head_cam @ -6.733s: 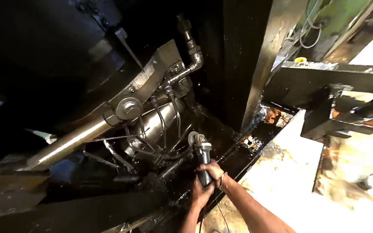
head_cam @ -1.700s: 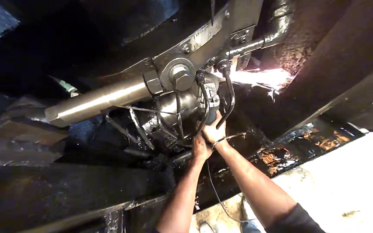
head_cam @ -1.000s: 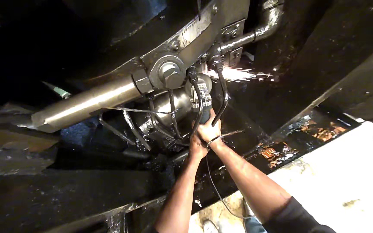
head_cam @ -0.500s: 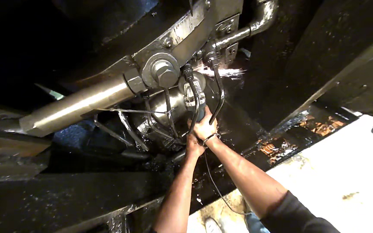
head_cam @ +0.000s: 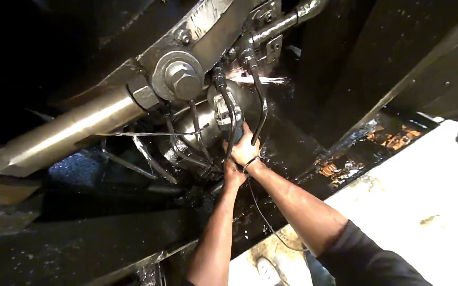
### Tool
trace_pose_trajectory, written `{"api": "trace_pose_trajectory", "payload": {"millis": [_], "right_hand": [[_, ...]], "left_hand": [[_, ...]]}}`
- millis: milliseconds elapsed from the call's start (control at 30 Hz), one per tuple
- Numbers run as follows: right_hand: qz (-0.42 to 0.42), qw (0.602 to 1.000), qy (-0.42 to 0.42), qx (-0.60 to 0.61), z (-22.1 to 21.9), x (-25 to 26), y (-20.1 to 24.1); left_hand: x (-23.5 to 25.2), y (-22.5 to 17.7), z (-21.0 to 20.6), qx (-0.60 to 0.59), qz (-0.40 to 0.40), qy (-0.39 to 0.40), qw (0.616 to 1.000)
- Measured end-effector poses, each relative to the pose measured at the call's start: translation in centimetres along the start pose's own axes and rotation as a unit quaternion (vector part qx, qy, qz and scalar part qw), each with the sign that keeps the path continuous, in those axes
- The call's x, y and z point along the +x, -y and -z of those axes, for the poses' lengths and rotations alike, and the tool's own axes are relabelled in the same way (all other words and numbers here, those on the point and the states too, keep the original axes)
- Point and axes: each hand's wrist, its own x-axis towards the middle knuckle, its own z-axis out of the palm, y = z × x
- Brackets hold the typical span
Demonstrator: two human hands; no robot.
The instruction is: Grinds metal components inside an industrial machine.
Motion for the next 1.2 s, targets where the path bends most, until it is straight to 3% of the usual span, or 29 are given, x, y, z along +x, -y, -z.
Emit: {"api": "trace_pose_trajectory", "payload": {"millis": [500, 667, 1200], "right_hand": [[-0.004, 1.0, 0.011, -0.011, -1.1, 0.1, 0.5], [0.009, 0.998, 0.011, -0.059, -1.4, 0.0, 0.9], [0.017, 0.999, 0.004, -0.031, -2.0, -0.4, 1.5]], "left_hand": [[0.4, 0.7, 0.9, 0.017, -0.035, -0.004, 0.999], [0.7, 0.8, 1.2, 0.011, -0.016, 0.004, 1.0], [1.6, 1.7, 2.2, 0.095, 0.021, 0.027, 0.995]]}}
